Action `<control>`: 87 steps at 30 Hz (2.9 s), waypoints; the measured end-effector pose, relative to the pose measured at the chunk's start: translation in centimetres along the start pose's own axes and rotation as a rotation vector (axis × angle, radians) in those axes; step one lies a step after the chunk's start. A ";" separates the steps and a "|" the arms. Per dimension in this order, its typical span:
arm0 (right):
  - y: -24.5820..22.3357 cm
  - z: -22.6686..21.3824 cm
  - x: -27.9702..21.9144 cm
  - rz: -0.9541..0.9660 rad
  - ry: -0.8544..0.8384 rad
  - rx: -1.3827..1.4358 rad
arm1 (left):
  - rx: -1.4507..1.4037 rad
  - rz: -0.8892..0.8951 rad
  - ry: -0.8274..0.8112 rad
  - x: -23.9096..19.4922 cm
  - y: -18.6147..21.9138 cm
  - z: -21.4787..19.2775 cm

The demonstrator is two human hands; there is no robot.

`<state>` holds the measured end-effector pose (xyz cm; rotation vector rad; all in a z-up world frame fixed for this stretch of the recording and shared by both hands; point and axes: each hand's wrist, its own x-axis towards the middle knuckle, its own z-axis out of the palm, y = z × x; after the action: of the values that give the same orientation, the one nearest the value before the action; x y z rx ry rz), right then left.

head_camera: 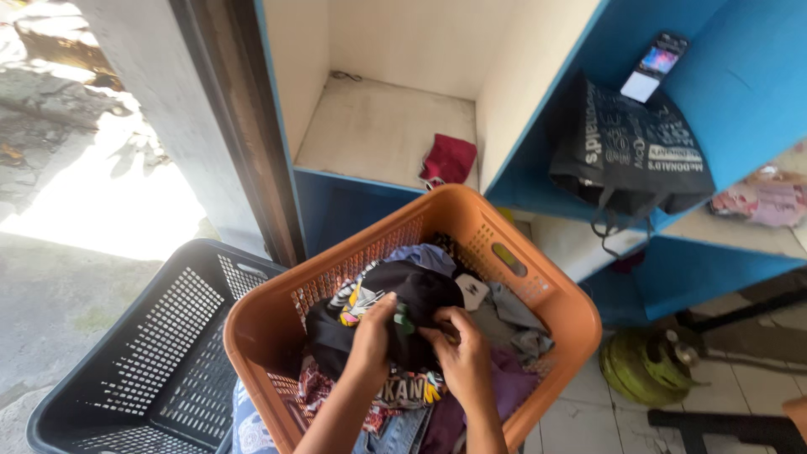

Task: The person sorts through a pile of clothes in an orange laundry basket, picking up items like a black t-shirt and a purple sock, unfolding them, and placing them into a black laundry basket. The task involves handling various garments one by one.

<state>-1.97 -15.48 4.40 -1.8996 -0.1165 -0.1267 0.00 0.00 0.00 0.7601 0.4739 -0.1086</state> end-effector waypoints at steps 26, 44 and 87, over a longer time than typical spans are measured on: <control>-20.5 -12.8 9.6 -0.351 0.104 0.666 | 1.156 0.656 -0.212 -5.5 12.7 11.0; -14.2 -10.5 7.9 -0.182 0.172 0.780 | 1.243 0.742 -0.237 -4.1 5.6 5.7; -12.0 -8.4 7.0 -0.080 0.056 0.784 | 0.960 0.952 -0.408 -6.7 15.6 8.9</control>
<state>2.95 -19.35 19.35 -1.1091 -0.1739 -0.1599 1.45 4.72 18.60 1.7863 -0.4154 0.4278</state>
